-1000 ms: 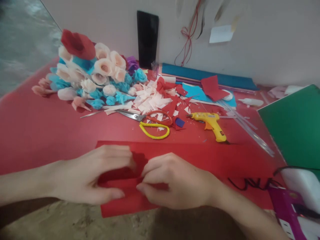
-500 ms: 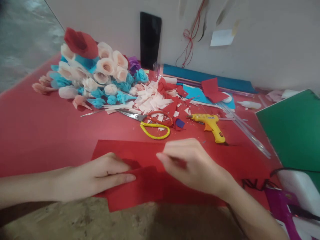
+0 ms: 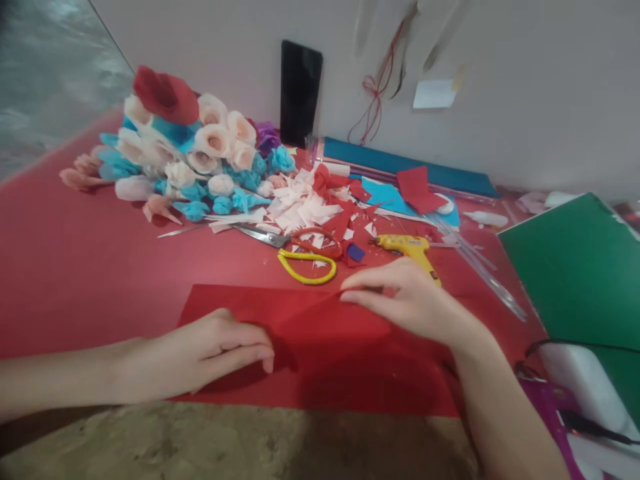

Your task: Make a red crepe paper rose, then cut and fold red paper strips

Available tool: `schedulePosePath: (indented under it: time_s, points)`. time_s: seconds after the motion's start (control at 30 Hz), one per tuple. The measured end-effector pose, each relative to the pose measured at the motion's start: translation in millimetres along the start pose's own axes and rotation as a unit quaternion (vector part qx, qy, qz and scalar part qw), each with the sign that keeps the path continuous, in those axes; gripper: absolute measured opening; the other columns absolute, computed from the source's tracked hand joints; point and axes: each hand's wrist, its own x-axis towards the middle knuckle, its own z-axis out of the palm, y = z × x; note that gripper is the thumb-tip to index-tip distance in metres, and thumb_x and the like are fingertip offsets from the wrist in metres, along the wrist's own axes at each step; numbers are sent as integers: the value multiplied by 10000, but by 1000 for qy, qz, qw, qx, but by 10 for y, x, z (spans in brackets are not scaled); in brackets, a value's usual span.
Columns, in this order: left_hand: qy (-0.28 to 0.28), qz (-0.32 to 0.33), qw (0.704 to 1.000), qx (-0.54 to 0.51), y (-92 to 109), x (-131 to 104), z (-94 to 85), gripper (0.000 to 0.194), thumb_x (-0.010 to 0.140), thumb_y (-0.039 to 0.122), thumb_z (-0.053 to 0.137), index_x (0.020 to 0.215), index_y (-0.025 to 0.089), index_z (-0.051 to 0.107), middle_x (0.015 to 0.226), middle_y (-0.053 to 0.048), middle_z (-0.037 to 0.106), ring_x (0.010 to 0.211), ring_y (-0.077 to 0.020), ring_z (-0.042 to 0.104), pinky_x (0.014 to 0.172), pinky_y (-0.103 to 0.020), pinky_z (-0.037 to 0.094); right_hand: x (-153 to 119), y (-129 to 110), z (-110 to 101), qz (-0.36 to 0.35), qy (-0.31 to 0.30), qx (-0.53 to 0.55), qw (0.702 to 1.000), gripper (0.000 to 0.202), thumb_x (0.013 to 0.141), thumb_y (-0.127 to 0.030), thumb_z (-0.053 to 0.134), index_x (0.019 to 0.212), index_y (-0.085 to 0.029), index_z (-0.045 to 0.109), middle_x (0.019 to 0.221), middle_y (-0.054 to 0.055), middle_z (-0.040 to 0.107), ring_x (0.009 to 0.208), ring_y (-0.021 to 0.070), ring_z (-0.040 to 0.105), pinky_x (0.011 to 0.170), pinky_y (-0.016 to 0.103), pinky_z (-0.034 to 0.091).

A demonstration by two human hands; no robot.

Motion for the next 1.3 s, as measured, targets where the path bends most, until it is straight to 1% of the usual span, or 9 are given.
schedulePosePath:
  time_s: [0.13,0.3,0.4,0.57,0.8,0.97,1.1,1.23,1.3]
  points:
    - [-36,64,996,54,-16,-44,49,355,944,263,373,684,184,602,589,35,633,523,-71,527,536,-181,340,232,218,-83,177,93,-19,980,340,806,-486,563,814,-161,664,439,-32,524,340,78,436,362,192,318]
    - [-80,122,979,145,-23,-144,143,263,839,308,506,602,195,521,466,38,544,429,-102,466,461,-243,267,713,401,32,216,150,-86,961,461,939,-457,285,1026,-124,592,581,28,598,451,122,531,445,226,388]
    - [-44,120,968,218,-52,-125,192,193,827,330,528,680,204,534,606,23,608,546,-144,543,516,-262,343,742,344,96,219,170,-168,946,420,895,-425,423,1159,-116,531,794,95,651,692,210,615,597,302,444]
    - [91,127,926,344,-142,-47,273,209,838,174,460,1024,191,553,993,-44,632,876,-217,581,756,-363,476,201,99,230,190,82,-234,950,322,877,-341,458,1108,-165,598,1019,99,659,886,242,621,778,370,466]
    - [79,143,853,495,-289,-108,433,531,656,20,449,1172,115,538,1170,-116,615,993,-259,592,820,-390,500,-907,316,245,109,-91,-280,950,409,837,-234,446,1236,-214,537,1244,61,568,1113,230,543,951,423,442]
    - [124,158,822,533,-360,-49,419,537,672,-62,388,1146,109,574,1131,-102,643,967,-231,617,808,-355,512,-1382,551,218,141,-34,-343,928,530,786,-243,492,1313,-200,457,1291,88,515,1153,253,497,941,434,450]
    - [137,163,809,548,-212,-15,237,438,694,-52,403,1042,91,629,966,-104,682,836,-239,648,655,-329,534,-1489,685,159,149,53,-358,920,382,824,-248,426,1156,-130,572,1164,142,588,1068,281,543,899,487,453]
    - [173,154,829,509,-41,-147,-34,397,763,4,331,984,147,628,873,-63,679,676,-193,642,494,-278,479,-1483,659,81,140,89,-353,921,334,843,-264,415,1096,-141,595,1090,129,620,1041,281,553,910,505,436]
    - [166,129,864,458,-19,-276,-185,375,844,73,301,1010,207,610,917,-9,681,701,-144,647,556,-241,490,-1496,567,50,122,83,-315,937,347,848,-284,444,1165,-195,553,1165,84,598,1103,243,533,937,439,448]
